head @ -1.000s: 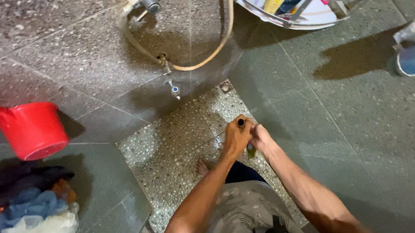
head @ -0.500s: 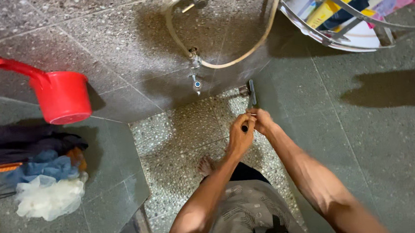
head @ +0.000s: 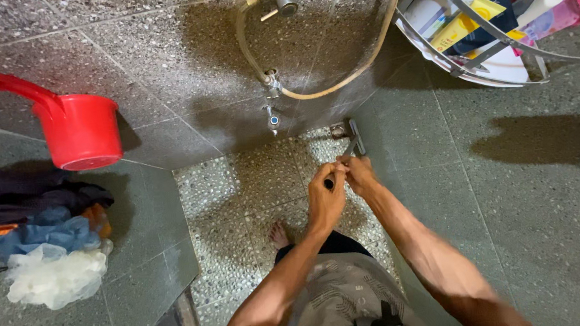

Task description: The person sweeps the kitchen floor using a brush and then scrubs the bathroom floor with the brush.

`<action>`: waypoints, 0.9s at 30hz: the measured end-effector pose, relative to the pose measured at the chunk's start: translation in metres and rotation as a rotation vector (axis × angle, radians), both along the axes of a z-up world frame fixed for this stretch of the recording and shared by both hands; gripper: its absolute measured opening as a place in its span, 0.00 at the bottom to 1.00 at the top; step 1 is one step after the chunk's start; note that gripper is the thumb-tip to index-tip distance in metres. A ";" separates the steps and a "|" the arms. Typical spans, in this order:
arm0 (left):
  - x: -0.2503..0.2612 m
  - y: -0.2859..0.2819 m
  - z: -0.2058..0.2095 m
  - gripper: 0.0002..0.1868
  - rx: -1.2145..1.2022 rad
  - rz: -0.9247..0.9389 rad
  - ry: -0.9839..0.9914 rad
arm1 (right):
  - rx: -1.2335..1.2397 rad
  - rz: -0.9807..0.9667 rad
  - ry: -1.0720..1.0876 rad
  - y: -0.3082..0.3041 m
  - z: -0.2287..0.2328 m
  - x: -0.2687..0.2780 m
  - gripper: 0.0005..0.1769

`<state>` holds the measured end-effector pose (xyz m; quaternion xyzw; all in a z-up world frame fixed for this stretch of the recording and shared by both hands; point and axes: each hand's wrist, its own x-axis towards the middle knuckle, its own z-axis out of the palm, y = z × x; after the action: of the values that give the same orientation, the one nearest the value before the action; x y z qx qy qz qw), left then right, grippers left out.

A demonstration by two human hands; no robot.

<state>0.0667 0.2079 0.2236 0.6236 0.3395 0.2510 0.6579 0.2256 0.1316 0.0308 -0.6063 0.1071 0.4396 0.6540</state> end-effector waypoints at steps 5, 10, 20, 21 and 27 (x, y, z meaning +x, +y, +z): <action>0.010 -0.014 -0.015 0.12 0.033 0.127 0.108 | -0.058 0.071 0.085 0.008 0.001 0.004 0.11; -0.014 -0.004 0.032 0.14 -0.029 0.018 0.305 | 0.008 0.172 -0.006 0.000 0.010 -0.022 0.09; -0.047 0.008 0.124 0.14 0.428 -0.366 0.037 | 0.387 0.146 0.313 -0.032 0.104 -0.075 0.13; -0.045 0.006 0.123 0.15 0.419 -0.387 -0.033 | 0.481 0.099 0.395 -0.035 0.110 -0.079 0.14; -0.021 -0.033 0.085 0.17 0.424 -0.446 -0.357 | 0.504 -0.090 0.827 -0.024 0.148 -0.087 0.18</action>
<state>0.0460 0.1748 0.3087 0.7513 0.0151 0.2713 0.6014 0.1383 0.1078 0.1789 -0.1981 0.2744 0.6273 0.7014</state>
